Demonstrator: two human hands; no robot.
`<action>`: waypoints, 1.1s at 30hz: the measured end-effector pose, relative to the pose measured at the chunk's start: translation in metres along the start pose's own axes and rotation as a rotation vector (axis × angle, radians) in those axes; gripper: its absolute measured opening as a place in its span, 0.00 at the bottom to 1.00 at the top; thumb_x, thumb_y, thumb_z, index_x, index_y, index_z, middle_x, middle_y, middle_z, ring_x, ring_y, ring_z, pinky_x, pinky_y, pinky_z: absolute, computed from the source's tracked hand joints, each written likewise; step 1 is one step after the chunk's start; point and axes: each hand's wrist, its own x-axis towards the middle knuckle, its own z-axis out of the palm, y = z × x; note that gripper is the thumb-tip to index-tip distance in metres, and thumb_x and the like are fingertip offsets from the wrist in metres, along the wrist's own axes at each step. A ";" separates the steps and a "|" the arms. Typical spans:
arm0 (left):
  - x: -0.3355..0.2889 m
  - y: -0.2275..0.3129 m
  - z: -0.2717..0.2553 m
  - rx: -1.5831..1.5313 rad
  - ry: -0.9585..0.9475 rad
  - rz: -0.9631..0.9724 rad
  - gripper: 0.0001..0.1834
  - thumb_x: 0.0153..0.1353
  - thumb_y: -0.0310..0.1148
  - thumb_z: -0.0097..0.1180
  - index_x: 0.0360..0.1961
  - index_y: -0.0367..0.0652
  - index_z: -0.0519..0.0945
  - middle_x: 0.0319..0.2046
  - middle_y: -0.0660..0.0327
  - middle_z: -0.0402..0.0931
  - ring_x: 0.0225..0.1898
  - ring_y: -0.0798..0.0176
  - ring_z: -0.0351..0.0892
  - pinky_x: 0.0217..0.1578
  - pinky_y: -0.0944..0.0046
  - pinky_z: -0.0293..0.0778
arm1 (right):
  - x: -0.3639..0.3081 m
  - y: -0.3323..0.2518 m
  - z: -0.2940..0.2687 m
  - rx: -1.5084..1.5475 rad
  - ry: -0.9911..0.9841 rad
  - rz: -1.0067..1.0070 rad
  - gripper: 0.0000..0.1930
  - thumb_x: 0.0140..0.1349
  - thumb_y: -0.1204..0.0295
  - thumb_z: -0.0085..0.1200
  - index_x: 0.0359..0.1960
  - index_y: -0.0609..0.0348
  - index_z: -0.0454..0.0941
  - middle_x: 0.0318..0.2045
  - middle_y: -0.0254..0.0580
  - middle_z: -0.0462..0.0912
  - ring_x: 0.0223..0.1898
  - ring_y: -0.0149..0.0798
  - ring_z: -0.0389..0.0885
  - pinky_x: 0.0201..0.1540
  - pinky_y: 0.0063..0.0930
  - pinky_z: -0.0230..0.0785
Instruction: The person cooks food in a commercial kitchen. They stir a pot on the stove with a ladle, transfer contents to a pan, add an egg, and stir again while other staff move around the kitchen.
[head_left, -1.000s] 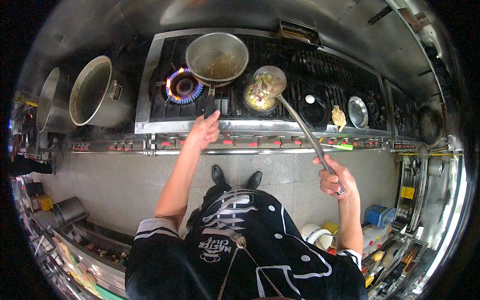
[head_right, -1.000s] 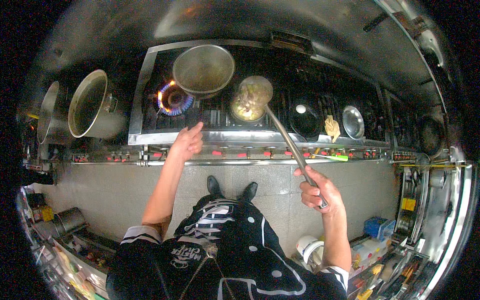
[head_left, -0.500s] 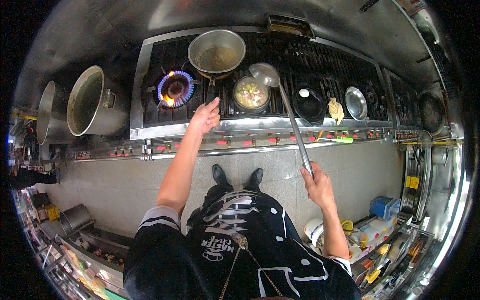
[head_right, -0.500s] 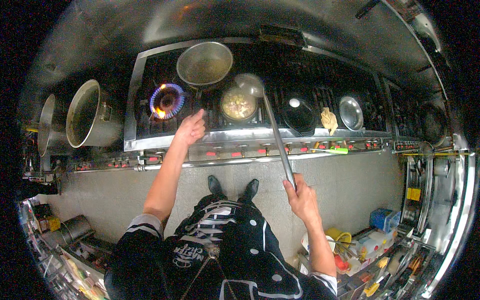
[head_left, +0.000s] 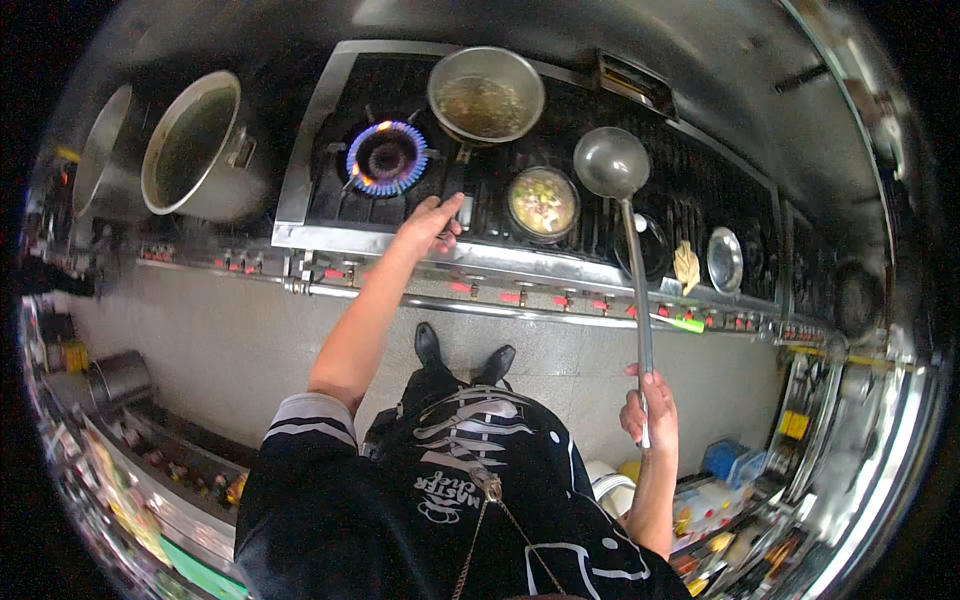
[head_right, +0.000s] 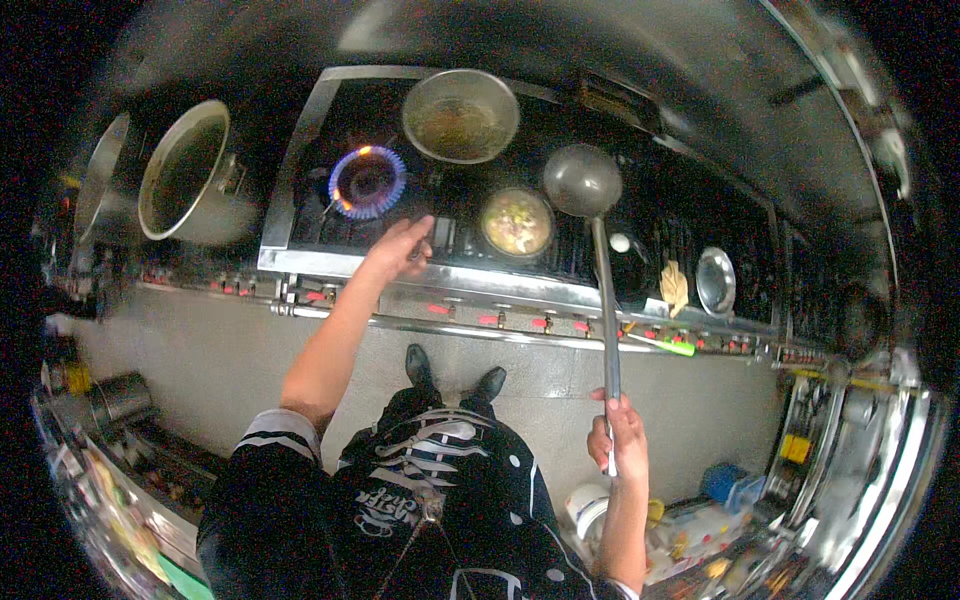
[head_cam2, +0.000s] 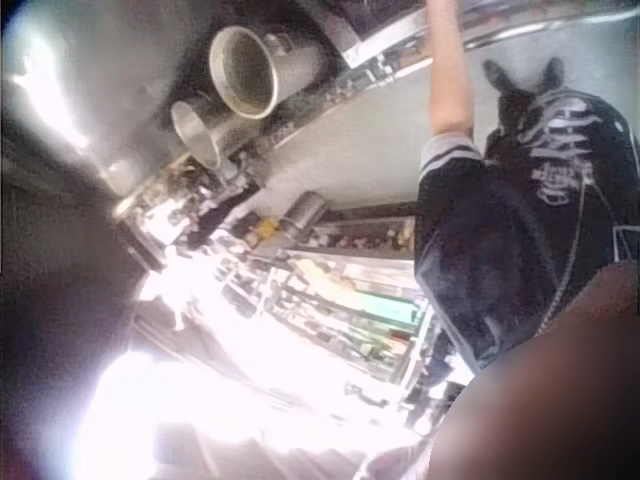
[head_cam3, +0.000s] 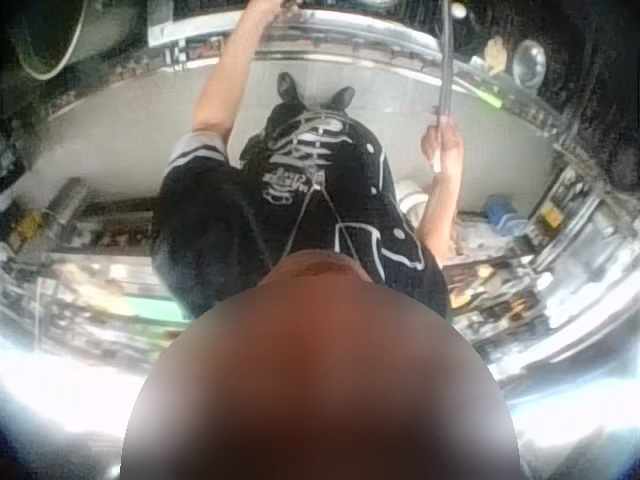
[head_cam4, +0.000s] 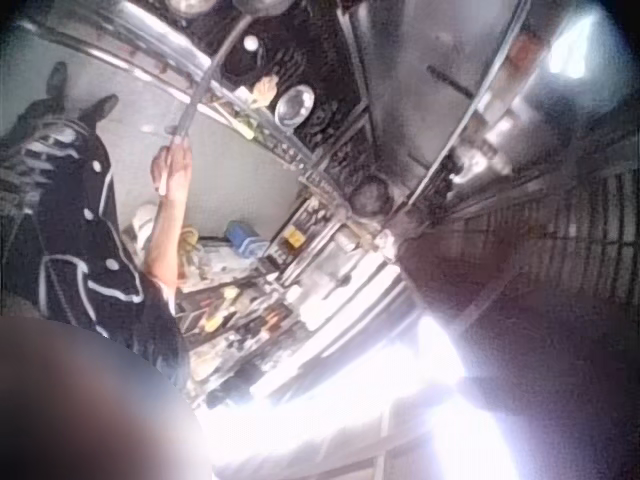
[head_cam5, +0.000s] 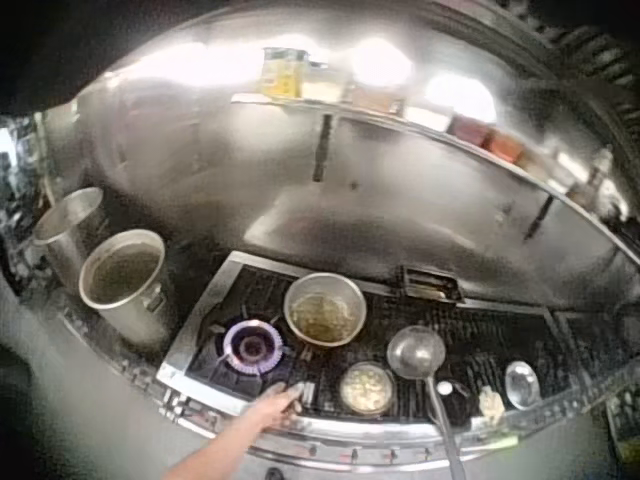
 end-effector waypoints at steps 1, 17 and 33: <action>-0.004 -0.006 -0.002 -0.013 -0.011 0.023 0.39 0.62 0.62 0.61 0.56 0.39 0.65 0.26 0.61 0.77 0.17 0.68 0.74 0.15 0.67 0.71 | 0.001 -0.002 0.001 0.038 -0.006 0.008 0.18 0.76 0.57 0.46 0.52 0.60 0.72 0.09 0.26 0.59 0.05 0.25 0.55 0.09 0.23 0.47; -0.105 -0.168 -0.106 0.423 0.542 0.459 0.15 0.63 0.34 0.61 0.46 0.38 0.76 0.38 0.50 0.79 0.37 0.49 0.83 0.37 0.54 0.79 | 0.010 -0.049 0.020 0.611 -0.286 0.080 0.26 0.80 0.53 0.27 0.62 0.63 0.64 0.15 0.29 0.71 0.07 0.26 0.64 0.16 0.33 0.66; -0.097 -0.126 -0.272 1.688 0.579 0.303 0.16 0.62 0.32 0.55 0.52 0.49 0.77 0.36 0.54 0.80 0.38 0.52 0.85 0.37 0.54 0.81 | 0.071 -0.057 0.079 0.671 -0.502 0.096 0.25 0.81 0.55 0.25 0.63 0.65 0.61 0.15 0.30 0.69 0.07 0.26 0.65 0.09 0.26 0.54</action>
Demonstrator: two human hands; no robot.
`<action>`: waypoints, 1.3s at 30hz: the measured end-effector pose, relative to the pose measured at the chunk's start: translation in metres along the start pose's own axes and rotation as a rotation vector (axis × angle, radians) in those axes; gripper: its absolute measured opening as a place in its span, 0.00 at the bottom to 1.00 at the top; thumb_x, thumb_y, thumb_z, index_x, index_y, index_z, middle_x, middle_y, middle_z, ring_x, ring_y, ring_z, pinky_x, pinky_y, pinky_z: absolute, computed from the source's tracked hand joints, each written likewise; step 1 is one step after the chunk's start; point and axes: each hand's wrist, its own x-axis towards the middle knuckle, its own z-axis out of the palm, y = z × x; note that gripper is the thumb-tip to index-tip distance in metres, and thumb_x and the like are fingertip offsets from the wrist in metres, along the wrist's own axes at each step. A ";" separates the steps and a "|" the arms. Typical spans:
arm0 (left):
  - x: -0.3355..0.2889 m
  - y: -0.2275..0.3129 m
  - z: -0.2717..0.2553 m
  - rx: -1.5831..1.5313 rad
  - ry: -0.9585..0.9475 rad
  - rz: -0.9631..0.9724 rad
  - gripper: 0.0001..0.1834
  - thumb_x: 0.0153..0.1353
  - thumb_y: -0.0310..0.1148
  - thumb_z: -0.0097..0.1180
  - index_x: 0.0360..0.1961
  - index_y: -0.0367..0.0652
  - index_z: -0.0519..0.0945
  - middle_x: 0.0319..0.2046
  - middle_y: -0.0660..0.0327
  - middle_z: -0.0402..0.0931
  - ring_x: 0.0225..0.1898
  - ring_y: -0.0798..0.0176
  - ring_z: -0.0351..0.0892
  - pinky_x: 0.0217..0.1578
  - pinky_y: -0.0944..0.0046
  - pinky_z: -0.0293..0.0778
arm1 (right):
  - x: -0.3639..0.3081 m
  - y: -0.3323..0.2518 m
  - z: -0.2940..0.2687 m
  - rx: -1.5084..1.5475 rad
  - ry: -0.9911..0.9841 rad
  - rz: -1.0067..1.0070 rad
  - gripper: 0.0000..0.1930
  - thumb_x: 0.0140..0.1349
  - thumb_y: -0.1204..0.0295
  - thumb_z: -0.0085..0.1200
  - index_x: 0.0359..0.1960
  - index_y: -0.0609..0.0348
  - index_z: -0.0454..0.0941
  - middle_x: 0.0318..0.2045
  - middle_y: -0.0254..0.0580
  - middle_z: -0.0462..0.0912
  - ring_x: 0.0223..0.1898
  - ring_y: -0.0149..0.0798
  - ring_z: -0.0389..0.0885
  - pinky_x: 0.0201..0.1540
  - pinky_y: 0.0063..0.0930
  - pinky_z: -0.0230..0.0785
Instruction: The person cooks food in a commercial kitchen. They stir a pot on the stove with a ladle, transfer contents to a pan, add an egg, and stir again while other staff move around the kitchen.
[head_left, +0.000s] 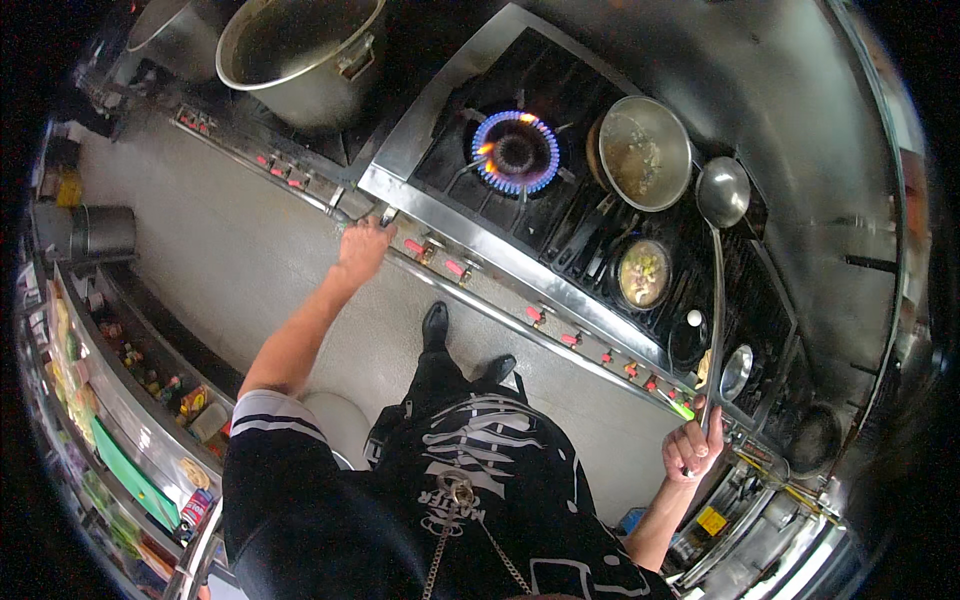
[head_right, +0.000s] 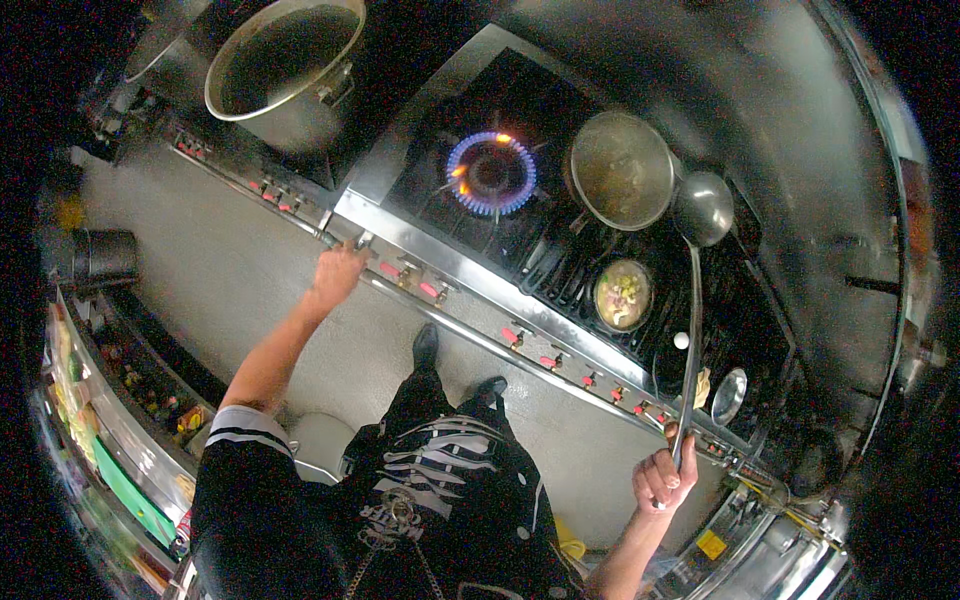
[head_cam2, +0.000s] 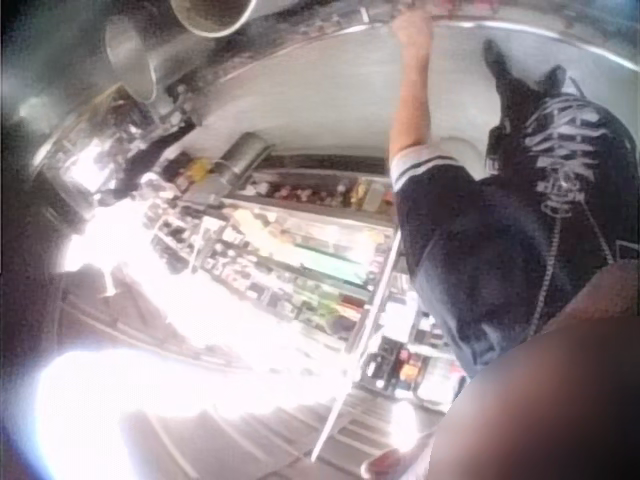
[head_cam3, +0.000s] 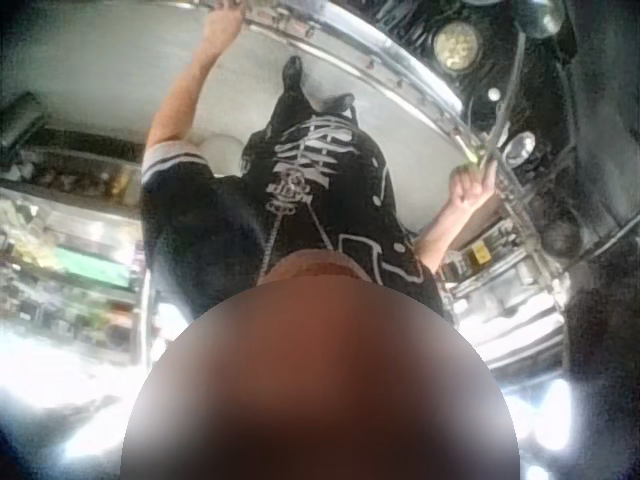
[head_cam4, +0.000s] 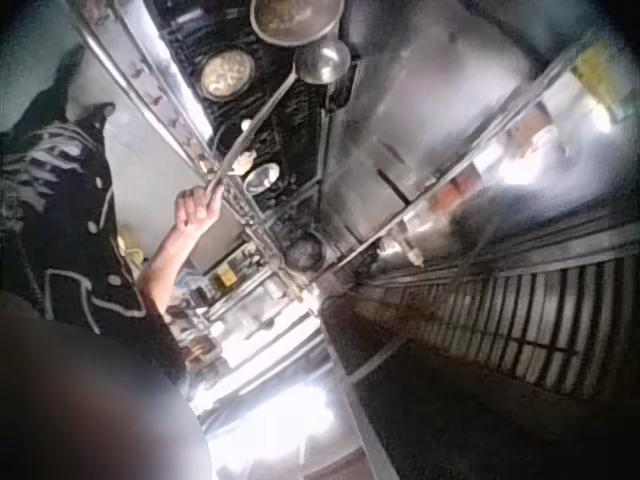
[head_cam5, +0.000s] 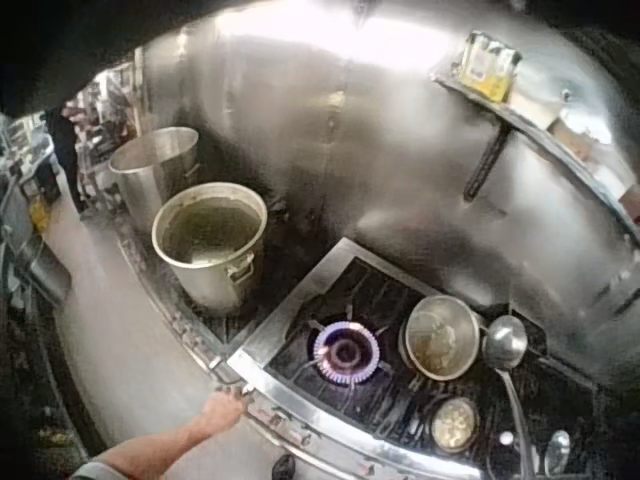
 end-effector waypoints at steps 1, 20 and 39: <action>0.005 -0.003 0.000 0.016 -0.064 0.029 0.15 0.62 0.31 0.54 0.51 0.49 0.78 0.34 0.54 0.81 0.36 0.52 0.86 0.37 0.55 0.81 | 0.002 0.000 0.000 0.010 -0.007 0.007 0.25 0.81 0.55 0.25 0.63 0.65 0.61 0.15 0.30 0.69 0.07 0.26 0.65 0.09 0.26 0.54; 0.000 0.057 0.005 0.093 -0.126 0.165 0.12 0.62 0.31 0.55 0.46 0.40 0.75 0.28 0.55 0.86 0.31 0.53 0.89 0.28 0.52 0.82 | -0.020 0.006 -0.030 -0.067 0.059 -0.042 0.24 0.82 0.57 0.25 0.62 0.64 0.63 0.13 0.28 0.66 0.06 0.24 0.59 0.10 0.24 0.48; 0.097 0.255 -0.103 -1.722 -0.532 -0.246 0.31 0.64 0.62 0.59 0.46 0.42 0.79 0.33 0.56 0.79 0.31 0.61 0.79 0.30 0.60 0.76 | 0.167 0.031 -0.048 -2.236 0.626 -0.467 0.16 0.68 0.57 0.53 0.47 0.57 0.74 0.25 0.57 0.83 0.27 0.59 0.85 0.33 0.55 0.76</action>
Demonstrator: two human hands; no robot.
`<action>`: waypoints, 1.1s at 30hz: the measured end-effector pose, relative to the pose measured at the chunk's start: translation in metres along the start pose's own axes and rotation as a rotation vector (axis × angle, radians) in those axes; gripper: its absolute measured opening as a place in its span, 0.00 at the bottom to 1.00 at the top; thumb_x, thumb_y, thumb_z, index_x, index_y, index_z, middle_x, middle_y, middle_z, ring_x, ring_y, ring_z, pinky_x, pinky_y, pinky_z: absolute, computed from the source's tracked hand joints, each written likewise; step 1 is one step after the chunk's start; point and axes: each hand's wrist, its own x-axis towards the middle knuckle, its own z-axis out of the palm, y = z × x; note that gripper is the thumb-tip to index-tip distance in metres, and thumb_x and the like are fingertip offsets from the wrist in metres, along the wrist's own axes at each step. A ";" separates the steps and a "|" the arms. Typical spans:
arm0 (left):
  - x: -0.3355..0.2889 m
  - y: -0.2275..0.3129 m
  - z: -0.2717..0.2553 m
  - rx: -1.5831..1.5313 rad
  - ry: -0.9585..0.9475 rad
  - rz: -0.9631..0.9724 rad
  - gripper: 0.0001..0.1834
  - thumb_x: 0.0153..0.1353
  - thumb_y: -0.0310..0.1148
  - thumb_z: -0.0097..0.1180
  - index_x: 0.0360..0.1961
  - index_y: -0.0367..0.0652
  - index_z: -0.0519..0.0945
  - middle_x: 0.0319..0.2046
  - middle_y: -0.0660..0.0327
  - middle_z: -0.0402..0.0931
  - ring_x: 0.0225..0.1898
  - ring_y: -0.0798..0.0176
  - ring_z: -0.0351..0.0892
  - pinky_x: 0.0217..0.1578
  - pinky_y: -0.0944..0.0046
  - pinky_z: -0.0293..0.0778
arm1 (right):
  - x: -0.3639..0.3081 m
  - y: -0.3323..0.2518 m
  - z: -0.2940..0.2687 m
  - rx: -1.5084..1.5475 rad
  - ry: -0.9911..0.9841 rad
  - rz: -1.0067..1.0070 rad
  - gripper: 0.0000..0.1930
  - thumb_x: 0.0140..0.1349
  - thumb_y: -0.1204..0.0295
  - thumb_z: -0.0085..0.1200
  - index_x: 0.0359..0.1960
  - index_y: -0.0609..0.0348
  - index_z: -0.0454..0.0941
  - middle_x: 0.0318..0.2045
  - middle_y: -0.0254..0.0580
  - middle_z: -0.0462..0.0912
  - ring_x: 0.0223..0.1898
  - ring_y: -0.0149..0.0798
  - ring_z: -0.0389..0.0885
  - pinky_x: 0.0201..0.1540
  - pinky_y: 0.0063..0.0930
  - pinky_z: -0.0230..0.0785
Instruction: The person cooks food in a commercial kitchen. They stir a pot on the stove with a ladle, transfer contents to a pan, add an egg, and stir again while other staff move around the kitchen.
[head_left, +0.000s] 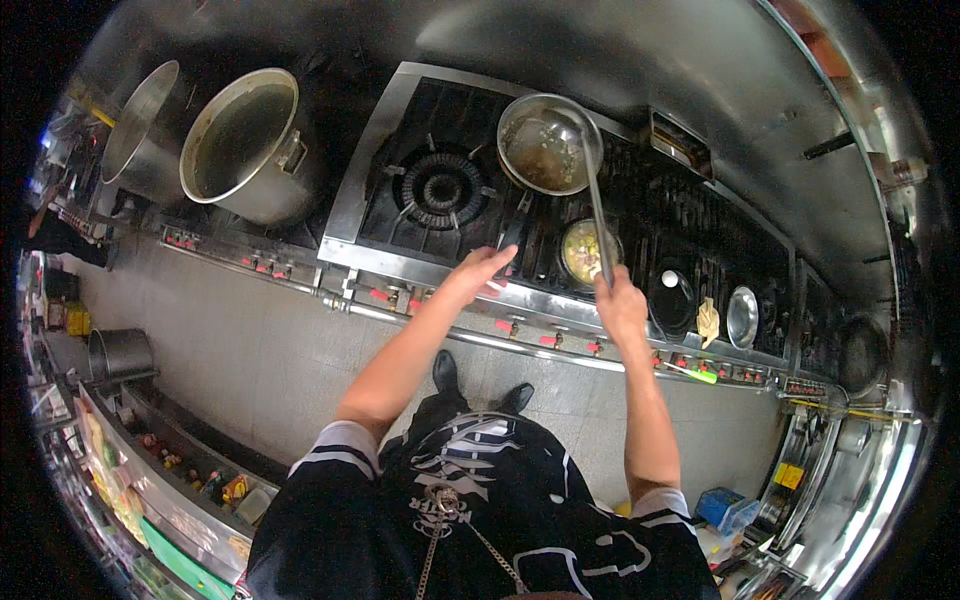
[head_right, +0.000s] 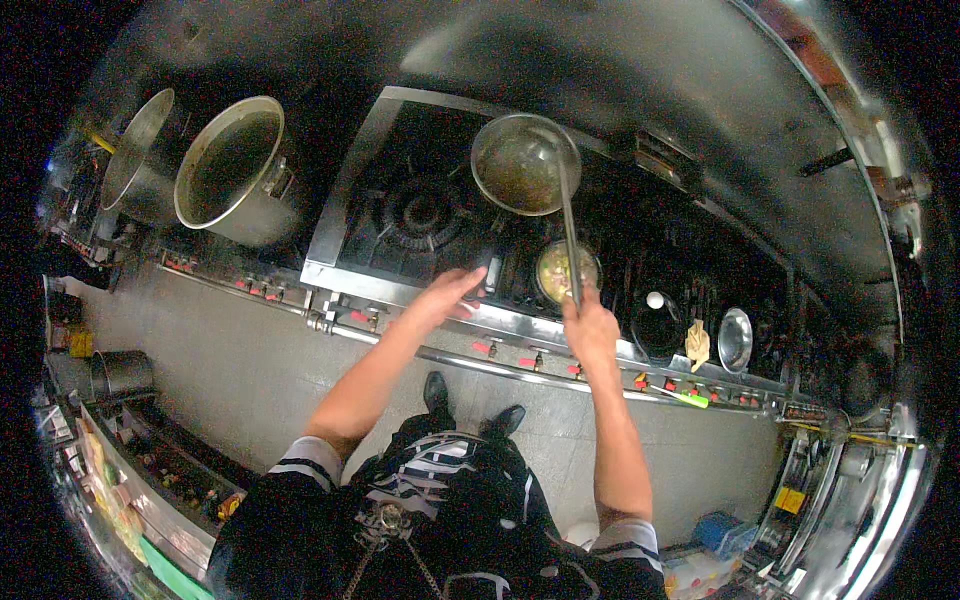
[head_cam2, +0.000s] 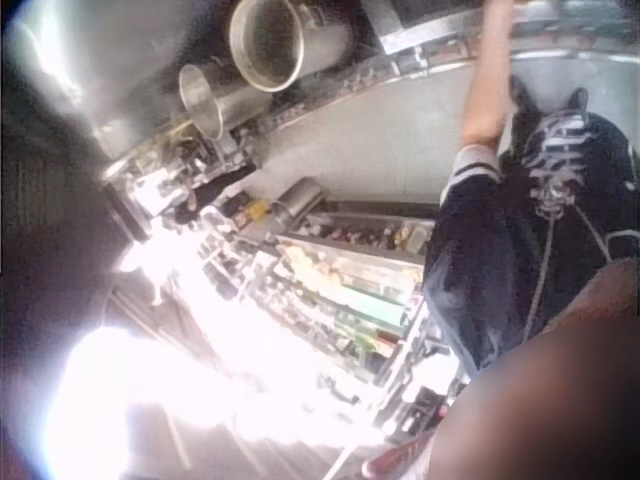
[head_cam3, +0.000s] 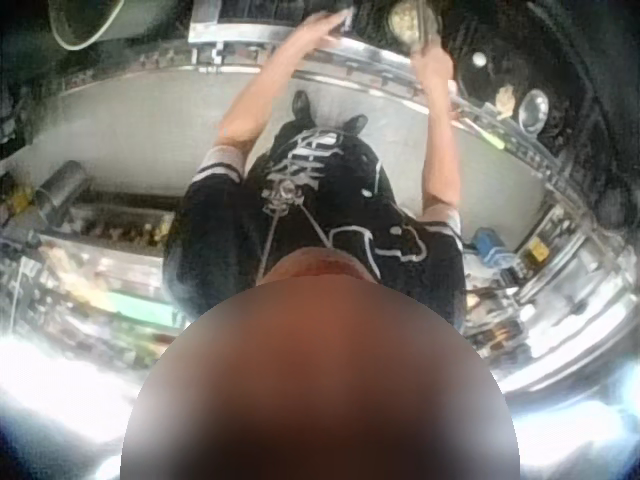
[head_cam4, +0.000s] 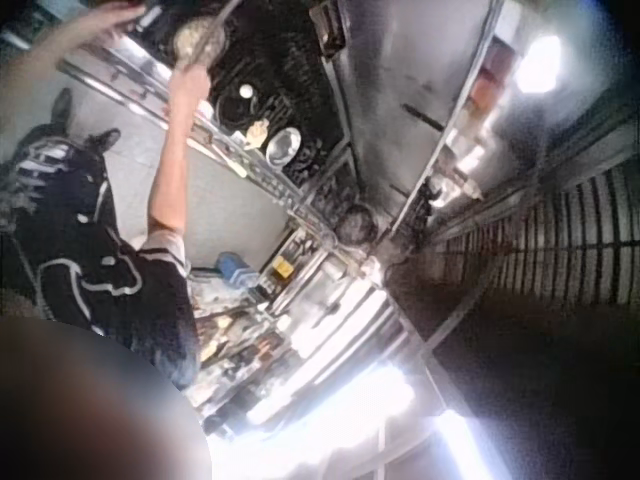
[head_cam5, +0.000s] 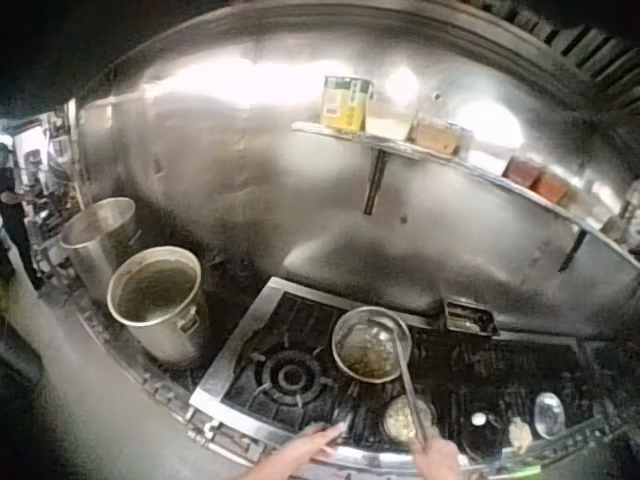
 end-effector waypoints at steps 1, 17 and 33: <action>0.010 0.008 0.005 -0.151 -0.082 -0.037 0.29 0.64 0.61 0.60 0.43 0.42 0.79 0.28 0.59 0.78 0.26 0.63 0.77 0.26 0.61 0.74 | 0.010 -0.003 0.010 -0.013 -0.013 -0.039 0.16 0.68 0.57 0.53 0.46 0.56 0.74 0.26 0.59 0.83 0.29 0.62 0.84 0.35 0.57 0.76; 0.001 -0.034 -0.018 -0.193 0.023 0.104 0.17 0.66 0.39 0.64 0.27 0.50 0.68 0.14 0.76 0.59 0.11 0.79 0.53 0.11 0.70 0.46 | -0.023 0.056 -0.096 -0.080 -0.115 -0.191 0.16 0.68 0.56 0.56 0.47 0.53 0.75 0.25 0.56 0.84 0.31 0.62 0.84 0.35 0.55 0.75; -0.046 0.003 0.034 -0.114 -0.012 0.321 0.15 0.67 0.39 0.64 0.26 0.49 0.73 0.14 0.76 0.62 0.13 0.79 0.57 0.13 0.68 0.50 | -0.103 -0.036 -0.122 0.434 -0.469 0.050 0.22 0.73 0.54 0.48 0.49 0.65 0.70 0.18 0.48 0.80 0.14 0.43 0.80 0.19 0.39 0.73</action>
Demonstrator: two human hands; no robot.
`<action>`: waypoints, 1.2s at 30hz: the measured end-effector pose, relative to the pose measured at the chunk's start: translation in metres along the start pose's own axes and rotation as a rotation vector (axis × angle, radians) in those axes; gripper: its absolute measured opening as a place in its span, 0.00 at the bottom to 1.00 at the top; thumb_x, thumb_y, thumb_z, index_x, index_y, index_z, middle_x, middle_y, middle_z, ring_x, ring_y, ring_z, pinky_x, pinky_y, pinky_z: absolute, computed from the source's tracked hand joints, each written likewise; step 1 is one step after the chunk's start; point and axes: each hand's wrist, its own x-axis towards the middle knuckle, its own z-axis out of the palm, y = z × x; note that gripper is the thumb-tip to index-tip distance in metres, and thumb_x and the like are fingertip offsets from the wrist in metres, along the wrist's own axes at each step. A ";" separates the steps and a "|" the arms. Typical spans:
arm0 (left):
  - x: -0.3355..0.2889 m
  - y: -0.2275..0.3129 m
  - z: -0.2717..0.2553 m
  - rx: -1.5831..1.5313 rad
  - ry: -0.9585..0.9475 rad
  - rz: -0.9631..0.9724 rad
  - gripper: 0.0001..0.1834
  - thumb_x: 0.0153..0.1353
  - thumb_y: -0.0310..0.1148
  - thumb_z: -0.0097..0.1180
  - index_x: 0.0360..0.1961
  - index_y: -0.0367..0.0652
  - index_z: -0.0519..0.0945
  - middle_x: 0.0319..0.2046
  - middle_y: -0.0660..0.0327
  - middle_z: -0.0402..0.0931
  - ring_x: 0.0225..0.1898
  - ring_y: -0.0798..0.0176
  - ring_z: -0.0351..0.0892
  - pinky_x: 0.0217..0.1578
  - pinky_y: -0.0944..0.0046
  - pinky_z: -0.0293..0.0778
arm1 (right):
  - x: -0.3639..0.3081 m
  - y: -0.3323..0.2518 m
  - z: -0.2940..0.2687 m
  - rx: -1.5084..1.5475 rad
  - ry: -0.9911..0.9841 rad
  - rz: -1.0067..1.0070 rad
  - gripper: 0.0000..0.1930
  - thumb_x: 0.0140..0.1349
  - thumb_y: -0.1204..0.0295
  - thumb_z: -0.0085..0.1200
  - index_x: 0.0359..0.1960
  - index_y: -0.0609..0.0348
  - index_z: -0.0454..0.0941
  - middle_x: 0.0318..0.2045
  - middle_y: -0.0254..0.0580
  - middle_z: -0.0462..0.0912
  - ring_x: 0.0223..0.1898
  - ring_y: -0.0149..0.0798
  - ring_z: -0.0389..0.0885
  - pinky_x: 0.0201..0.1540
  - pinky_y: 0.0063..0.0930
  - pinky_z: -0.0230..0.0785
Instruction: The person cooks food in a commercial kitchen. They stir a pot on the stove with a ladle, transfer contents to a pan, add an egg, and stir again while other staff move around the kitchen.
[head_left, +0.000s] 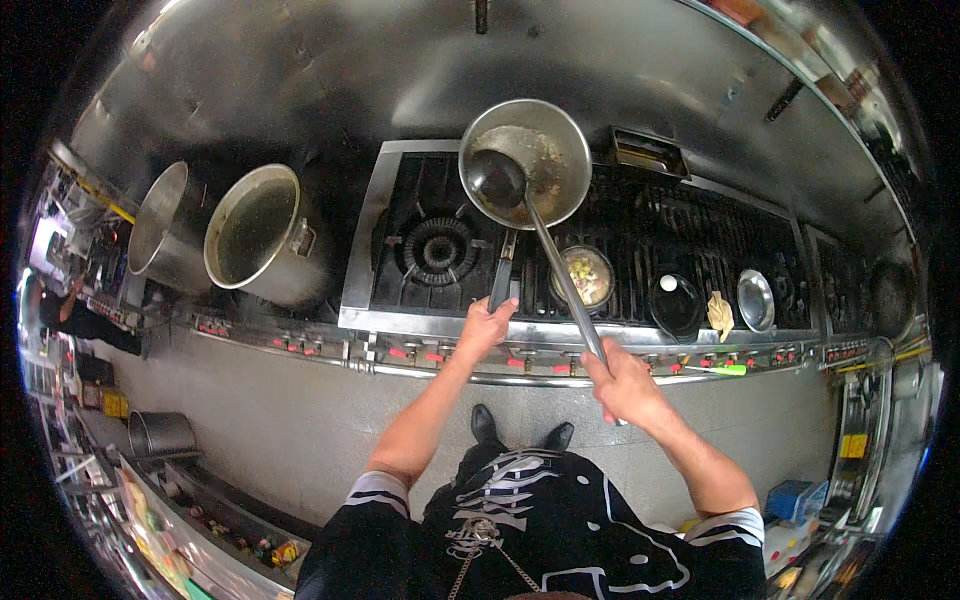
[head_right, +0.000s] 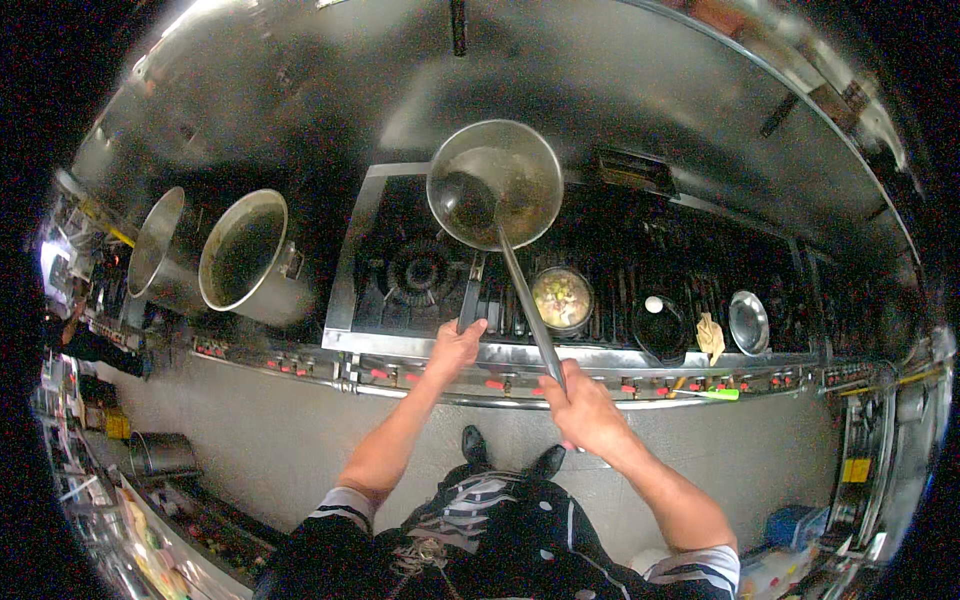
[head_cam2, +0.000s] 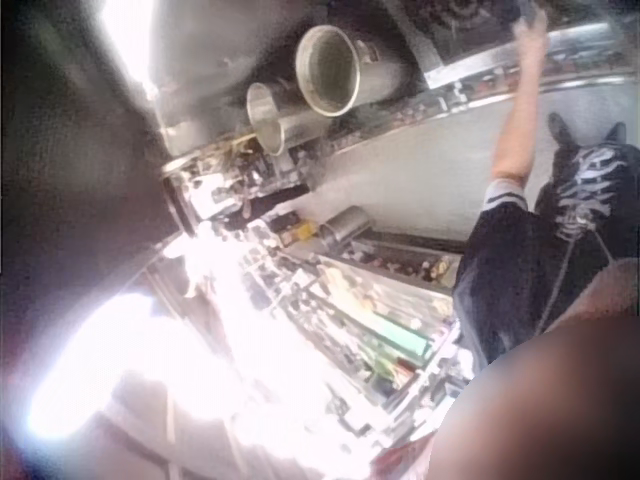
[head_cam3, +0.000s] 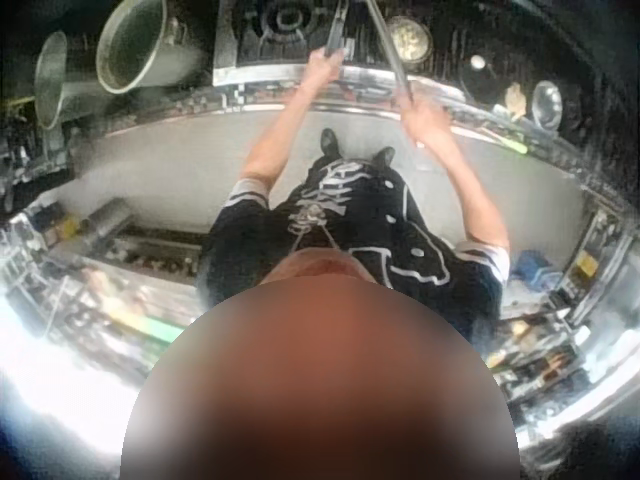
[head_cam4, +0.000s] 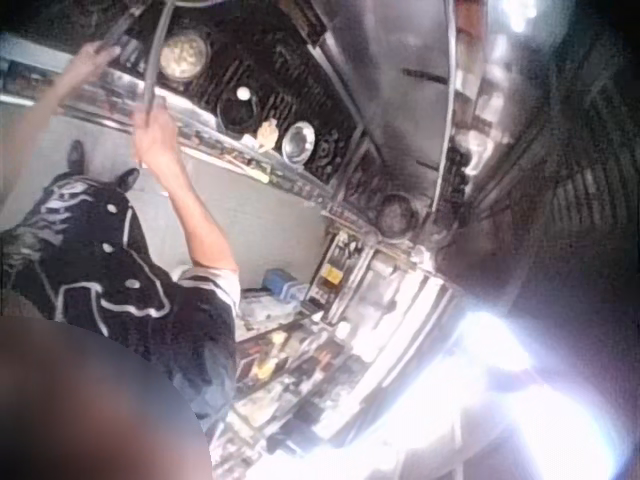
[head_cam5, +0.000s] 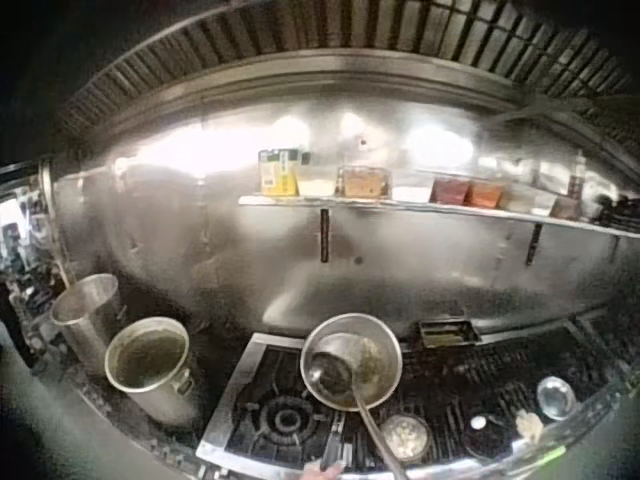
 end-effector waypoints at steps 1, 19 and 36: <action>0.002 -0.001 0.003 -0.034 0.002 -0.005 0.15 0.67 0.39 0.64 0.25 0.49 0.75 0.13 0.76 0.63 0.13 0.79 0.58 0.13 0.68 0.52 | -0.005 0.007 -0.002 -0.305 0.117 -0.088 0.21 0.72 0.55 0.49 0.48 0.65 0.70 0.19 0.51 0.81 0.15 0.47 0.82 0.19 0.41 0.74; -0.029 0.083 -0.029 0.710 0.047 0.106 0.18 0.67 0.42 0.62 0.23 0.44 0.73 0.14 0.73 0.65 0.15 0.76 0.59 0.16 0.66 0.54 | 0.025 0.078 -0.185 -1.079 0.643 -0.457 0.11 0.63 0.63 0.59 0.43 0.49 0.76 0.17 0.38 0.79 0.20 0.45 0.83 0.23 0.41 0.74; -0.085 0.071 0.025 0.811 0.160 0.020 0.20 0.66 0.45 0.63 0.22 0.48 0.71 0.15 0.73 0.63 0.15 0.76 0.58 0.16 0.66 0.53 | 0.015 0.150 -0.234 -0.707 0.349 -0.469 0.14 0.67 0.57 0.55 0.47 0.49 0.77 0.31 0.55 0.84 0.36 0.61 0.84 0.41 0.55 0.75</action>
